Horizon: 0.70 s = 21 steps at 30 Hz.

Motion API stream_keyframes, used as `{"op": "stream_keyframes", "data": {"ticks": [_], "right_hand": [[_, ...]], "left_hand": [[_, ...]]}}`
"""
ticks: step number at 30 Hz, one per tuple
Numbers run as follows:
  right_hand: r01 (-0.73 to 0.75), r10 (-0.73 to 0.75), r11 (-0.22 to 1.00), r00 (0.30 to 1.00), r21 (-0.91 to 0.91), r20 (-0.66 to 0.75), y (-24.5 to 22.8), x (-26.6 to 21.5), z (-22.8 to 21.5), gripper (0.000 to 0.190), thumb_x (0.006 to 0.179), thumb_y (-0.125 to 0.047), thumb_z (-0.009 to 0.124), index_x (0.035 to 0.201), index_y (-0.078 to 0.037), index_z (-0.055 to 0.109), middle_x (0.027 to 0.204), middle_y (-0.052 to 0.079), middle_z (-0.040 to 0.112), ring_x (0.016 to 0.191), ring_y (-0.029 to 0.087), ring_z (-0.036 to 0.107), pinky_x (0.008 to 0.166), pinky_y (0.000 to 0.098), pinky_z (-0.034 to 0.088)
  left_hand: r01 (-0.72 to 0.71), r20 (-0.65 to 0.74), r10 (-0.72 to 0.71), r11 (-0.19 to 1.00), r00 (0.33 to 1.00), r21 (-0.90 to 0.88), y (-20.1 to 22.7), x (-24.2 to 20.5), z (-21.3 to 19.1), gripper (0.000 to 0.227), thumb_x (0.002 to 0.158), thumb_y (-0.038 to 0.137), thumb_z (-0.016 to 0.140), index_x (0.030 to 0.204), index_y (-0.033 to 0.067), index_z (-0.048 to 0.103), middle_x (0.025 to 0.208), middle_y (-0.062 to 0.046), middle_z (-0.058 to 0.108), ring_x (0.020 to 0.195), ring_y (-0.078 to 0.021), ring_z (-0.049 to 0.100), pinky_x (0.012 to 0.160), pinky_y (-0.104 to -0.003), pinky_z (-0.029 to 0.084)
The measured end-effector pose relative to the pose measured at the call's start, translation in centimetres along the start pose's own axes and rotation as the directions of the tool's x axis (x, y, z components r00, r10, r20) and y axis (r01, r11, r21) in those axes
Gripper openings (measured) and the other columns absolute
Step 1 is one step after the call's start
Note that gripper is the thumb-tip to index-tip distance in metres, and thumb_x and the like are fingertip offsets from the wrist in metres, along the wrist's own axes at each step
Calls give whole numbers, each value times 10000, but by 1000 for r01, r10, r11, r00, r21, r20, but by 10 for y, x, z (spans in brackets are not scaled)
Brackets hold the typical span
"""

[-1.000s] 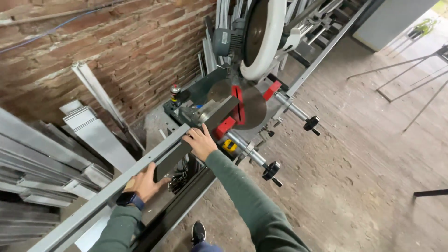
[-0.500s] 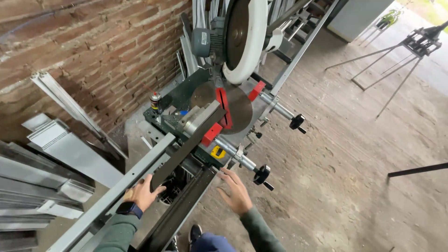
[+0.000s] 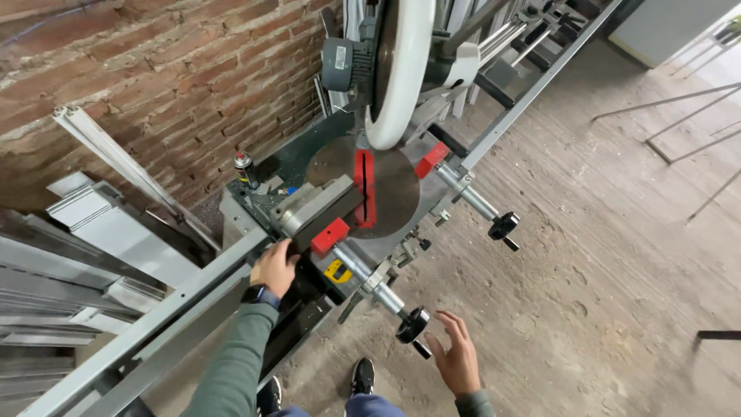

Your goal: The person measures and cuts metal profiles using a miter saw. They place the profiles on the saw, secure them, and operate the saw to make cuts. The person also uses a tape measure to measure the profiles before cutting.

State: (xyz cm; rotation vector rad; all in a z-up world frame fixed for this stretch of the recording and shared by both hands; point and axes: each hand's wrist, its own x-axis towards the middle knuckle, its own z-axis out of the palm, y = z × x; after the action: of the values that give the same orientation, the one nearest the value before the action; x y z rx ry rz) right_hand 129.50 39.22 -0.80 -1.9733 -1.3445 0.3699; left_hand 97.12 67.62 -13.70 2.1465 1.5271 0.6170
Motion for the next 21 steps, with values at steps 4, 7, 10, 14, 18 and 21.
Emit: {"op": "stream_keyframes", "data": {"ticks": [4, 7, 10, 14, 18, 21], "right_hand": [[-45, 34, 997, 987, 69, 159, 20, 7, -3, 464, 825, -143, 783, 1261, -97, 629, 1348, 109, 621, 1200, 329, 637, 924, 401, 544], [-39, 11, 993, 970, 109, 243, 32, 22, -1, 469, 817, -138, 791, 1255, -99, 627, 1347, 105, 623, 1202, 335, 639, 938, 398, 536], [-32, -15, 988, 954, 152, 300, 36, 29, 0, 474, 821, -134, 795, 1259, -91, 620, 1353, 109, 617, 1212, 339, 633, 958, 395, 527], [-3, -70, 978, 937, 209, 343, 38, 32, 4, 516, 797, -133, 817, 1265, -71, 608, 1370, 126, 601, 1258, 351, 601, 999, 406, 500], [-28, -66, 970, 925, 240, 375, 22, 30, 3, 561, 779, -145, 838, 1275, -62, 589, 1403, 146, 566, 1282, 363, 572, 1015, 416, 487], [-16, -77, 970, 926, 242, 369, 27, 34, 7, 589, 774, -160, 850, 1287, -62, 579, 1425, 159, 542, 1291, 367, 561, 1023, 418, 483]], "left_hand": [[50, -58, -50, 999, 997, -14, 3, -5, 0, 477, 902, 338, 707, 1308, 104, 615, 1211, -164, 687, 1106, -407, 648, 900, -489, 527], [-3, -170, 9, 999, 985, 36, 10, -5, 4, 453, 909, 318, 716, 1281, 80, 615, 1170, -179, 695, 1055, -420, 659, 880, -493, 532], [7, -205, 8, 997, 979, 72, 18, -1, 9, 427, 915, 318, 723, 1240, 61, 619, 1142, -184, 695, 1025, -417, 662, 867, -498, 532], [42, -277, -4, 990, 961, 133, 19, 2, 19, 424, 912, 353, 743, 1176, 42, 626, 1102, -184, 700, 992, -409, 667, 823, -514, 525], [85, -294, -34, 983, 955, 160, 26, -4, 11, 434, 912, 393, 761, 1150, 56, 625, 1082, -178, 708, 991, -402, 674, 839, -519, 526], [144, -279, -82, 968, 957, 207, 26, -2, 1, 526, 879, 451, 782, 1174, 37, 648, 1091, -187, 718, 1011, -407, 678, 842, -532, 520]]}}
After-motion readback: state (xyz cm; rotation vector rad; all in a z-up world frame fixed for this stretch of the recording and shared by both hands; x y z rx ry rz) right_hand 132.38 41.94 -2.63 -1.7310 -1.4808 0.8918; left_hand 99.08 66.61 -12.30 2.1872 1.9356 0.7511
